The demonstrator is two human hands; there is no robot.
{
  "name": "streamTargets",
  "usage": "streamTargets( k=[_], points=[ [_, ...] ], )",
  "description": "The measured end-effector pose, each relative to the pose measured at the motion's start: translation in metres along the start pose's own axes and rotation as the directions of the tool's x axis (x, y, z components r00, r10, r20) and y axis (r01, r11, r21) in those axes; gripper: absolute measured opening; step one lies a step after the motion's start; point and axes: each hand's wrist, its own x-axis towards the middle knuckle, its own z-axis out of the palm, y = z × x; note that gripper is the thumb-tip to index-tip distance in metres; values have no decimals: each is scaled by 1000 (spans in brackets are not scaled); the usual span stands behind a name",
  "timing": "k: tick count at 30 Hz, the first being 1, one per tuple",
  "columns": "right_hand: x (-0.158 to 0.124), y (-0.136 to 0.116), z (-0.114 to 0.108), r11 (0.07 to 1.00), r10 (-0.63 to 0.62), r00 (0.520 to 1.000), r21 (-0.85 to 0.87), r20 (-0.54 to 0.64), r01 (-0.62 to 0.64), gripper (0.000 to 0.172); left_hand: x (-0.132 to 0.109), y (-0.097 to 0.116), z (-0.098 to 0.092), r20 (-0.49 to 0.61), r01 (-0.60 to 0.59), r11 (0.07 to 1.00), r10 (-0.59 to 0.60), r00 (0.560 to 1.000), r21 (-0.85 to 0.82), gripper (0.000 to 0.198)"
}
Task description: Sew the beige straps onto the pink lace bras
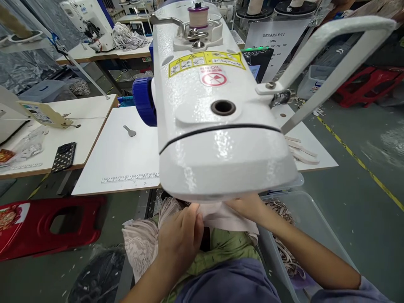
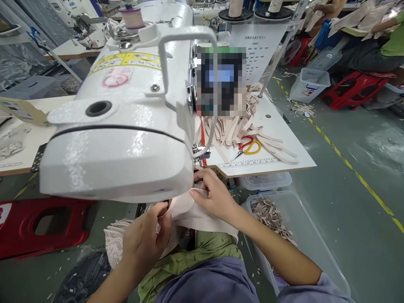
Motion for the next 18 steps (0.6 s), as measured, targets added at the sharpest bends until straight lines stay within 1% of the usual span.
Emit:
streamTargets(
  k=[2,3,5,6,8,10,12,13,14,15,16,18],
  points=[
    [-2,4,-1,1000,17,1000,8,-2,-17,28,-6,-4,-2,44,104,989,-100,994,-102,16],
    [-3,7,-3,1000,16,1000,-2,-7,-16,27,-8,-7,-3,98,174,970,-159,982,-168,18],
    [-7,11,-6,999,12,1000,-33,-1,-12,21,-8,-12,-3,251,324,899,-255,934,-293,25],
    [-11,12,-7,998,20,1000,-56,12,-19,22,-7,-15,-2,323,384,856,-276,905,-345,29],
    [-21,11,-7,995,53,997,-86,51,-48,30,-1,-20,0,447,455,781,-255,857,-428,36],
    [-37,2,-6,995,84,991,-61,100,-78,35,5,-24,4,563,491,708,-158,811,-508,39],
    [-57,-15,-5,994,99,982,23,161,-104,36,8,-24,6,657,539,598,-29,754,-593,41],
    [-66,-25,-4,990,104,975,73,196,-121,37,8,-22,5,684,572,529,22,729,-627,41],
    [-74,-37,-3,981,114,967,127,228,-146,38,8,-20,3,698,607,456,45,715,-651,43],
    [-79,-48,-1,965,129,957,188,261,-181,40,6,-17,-2,710,645,386,39,703,-660,46],
    [-82,-59,2,940,145,945,256,292,-224,42,4,-15,-8,724,683,326,7,690,-654,49],
    [-78,-75,13,870,158,921,392,355,-300,44,-1,-17,-23,737,733,254,-100,669,-631,52]
  ],
)
